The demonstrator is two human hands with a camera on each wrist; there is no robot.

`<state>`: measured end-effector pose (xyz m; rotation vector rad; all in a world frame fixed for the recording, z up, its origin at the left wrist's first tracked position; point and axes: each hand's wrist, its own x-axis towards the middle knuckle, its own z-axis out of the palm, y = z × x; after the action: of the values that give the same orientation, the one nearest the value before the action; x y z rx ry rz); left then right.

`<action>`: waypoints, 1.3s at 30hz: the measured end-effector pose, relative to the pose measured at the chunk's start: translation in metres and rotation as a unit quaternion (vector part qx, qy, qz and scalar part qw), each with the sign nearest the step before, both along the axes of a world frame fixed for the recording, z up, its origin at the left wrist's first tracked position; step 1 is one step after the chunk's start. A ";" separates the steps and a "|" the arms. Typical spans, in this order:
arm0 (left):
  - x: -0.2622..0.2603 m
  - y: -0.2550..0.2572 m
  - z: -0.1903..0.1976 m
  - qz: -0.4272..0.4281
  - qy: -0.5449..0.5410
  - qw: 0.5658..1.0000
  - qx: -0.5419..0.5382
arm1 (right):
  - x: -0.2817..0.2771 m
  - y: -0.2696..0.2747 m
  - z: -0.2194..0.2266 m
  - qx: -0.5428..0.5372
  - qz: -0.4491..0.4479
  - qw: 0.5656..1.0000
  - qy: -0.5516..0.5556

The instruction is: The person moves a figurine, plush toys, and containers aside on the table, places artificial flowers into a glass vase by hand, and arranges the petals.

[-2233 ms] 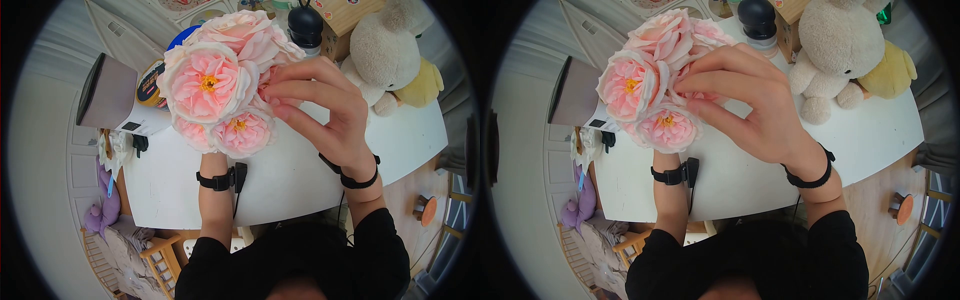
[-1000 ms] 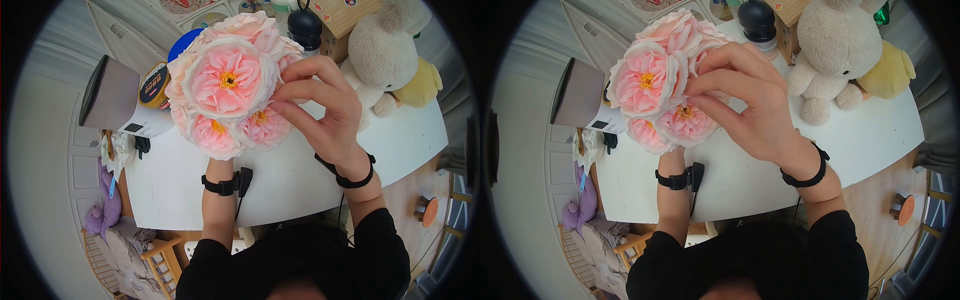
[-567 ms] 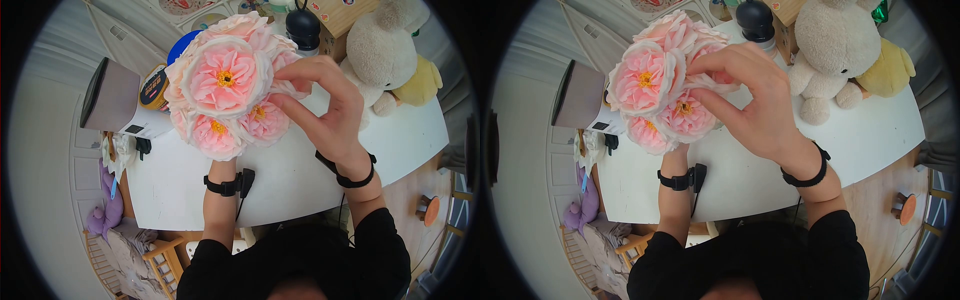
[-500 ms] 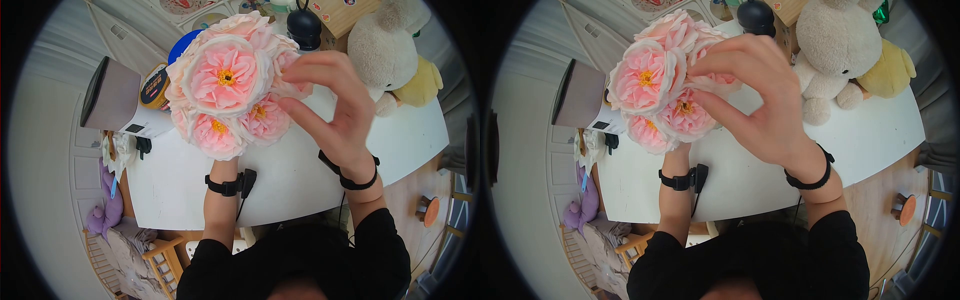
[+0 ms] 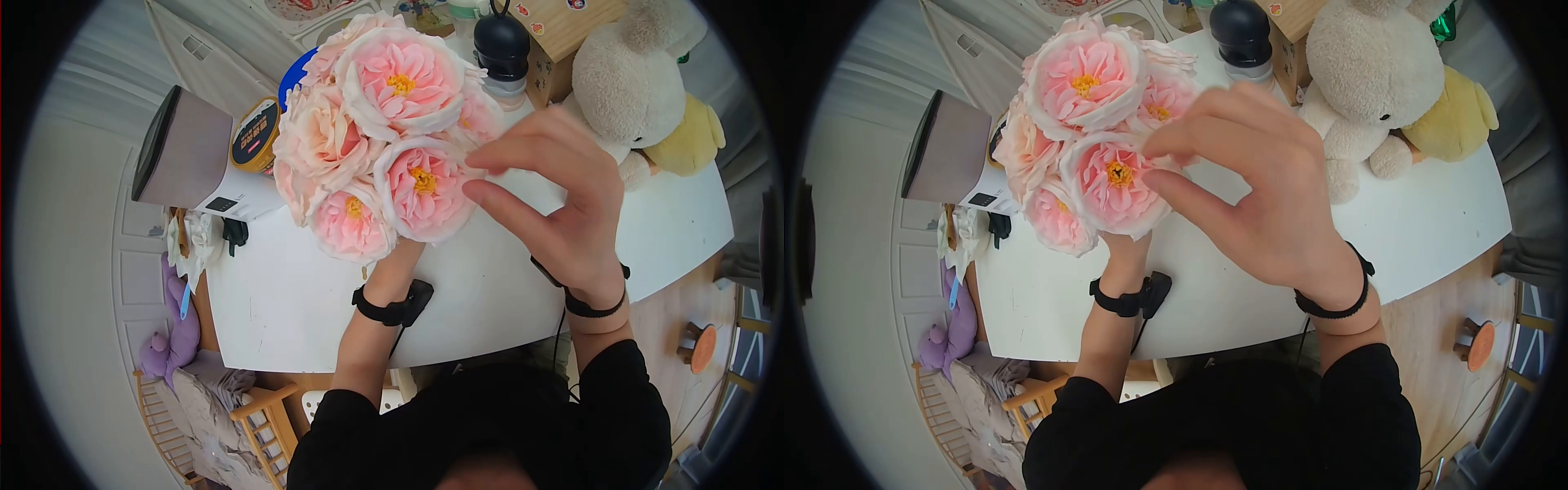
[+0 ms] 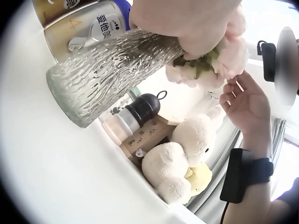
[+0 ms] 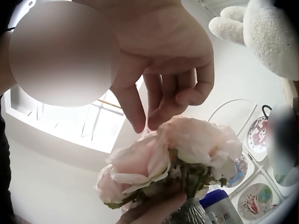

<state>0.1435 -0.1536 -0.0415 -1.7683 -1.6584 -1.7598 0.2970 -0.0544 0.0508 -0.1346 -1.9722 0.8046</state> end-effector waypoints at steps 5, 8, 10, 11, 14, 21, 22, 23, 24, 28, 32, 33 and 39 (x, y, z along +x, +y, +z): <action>0.000 -0.002 -0.003 0.020 -0.014 1.000 -0.016 | -0.015 0.006 -0.010 0.066 -0.037 0.996 0.047; -0.004 -0.003 -0.007 0.060 0.056 0.996 -0.034 | -0.021 0.005 -0.017 0.075 -0.041 0.995 0.053; -0.009 -0.007 -0.013 0.074 0.075 0.994 -0.040 | -0.022 0.005 -0.020 0.070 -0.048 0.995 0.060; -0.011 -0.009 -0.019 0.082 0.084 0.992 -0.043 | -0.023 0.005 -0.020 0.071 -0.043 0.994 0.074; -0.025 0.002 -0.055 -0.078 -0.124 0.985 -0.096 | -0.026 0.005 -0.019 0.068 -0.029 0.992 0.106; -0.001 -0.006 -0.005 0.046 0.012 0.995 -0.088 | -0.029 0.004 -0.020 0.031 0.005 0.993 0.112; 0.001 -0.006 -0.004 0.041 -0.016 0.995 -0.092 | -0.029 0.004 -0.020 0.028 0.005 0.993 0.112; 0.002 -0.006 -0.003 0.036 -0.044 0.994 -0.096 | -0.029 0.004 -0.020 0.029 0.005 0.994 0.108; 0.002 -0.007 -0.004 0.041 -0.030 0.994 -0.098 | -0.028 0.004 -0.020 0.030 0.006 0.994 0.105; 0.001 -0.005 -0.003 0.051 0.040 0.995 -0.080 | -0.027 0.004 -0.021 0.012 0.002 0.996 0.092; -0.026 -0.021 -0.046 0.076 -0.074 0.985 -0.134 | -0.018 0.009 -0.015 0.014 0.030 0.994 0.103; -0.031 -0.024 -0.050 0.038 -0.064 0.987 -0.141 | -0.015 0.012 -0.012 0.011 0.029 0.993 0.111; -0.060 -0.047 -0.059 0.008 0.084 0.980 -0.182 | -0.001 0.021 -0.008 0.016 0.025 0.994 0.105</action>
<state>0.0834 -0.2004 -0.1004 -1.9751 -2.0091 -1.3169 0.2956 -0.0336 0.0427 0.0184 -1.7939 0.7866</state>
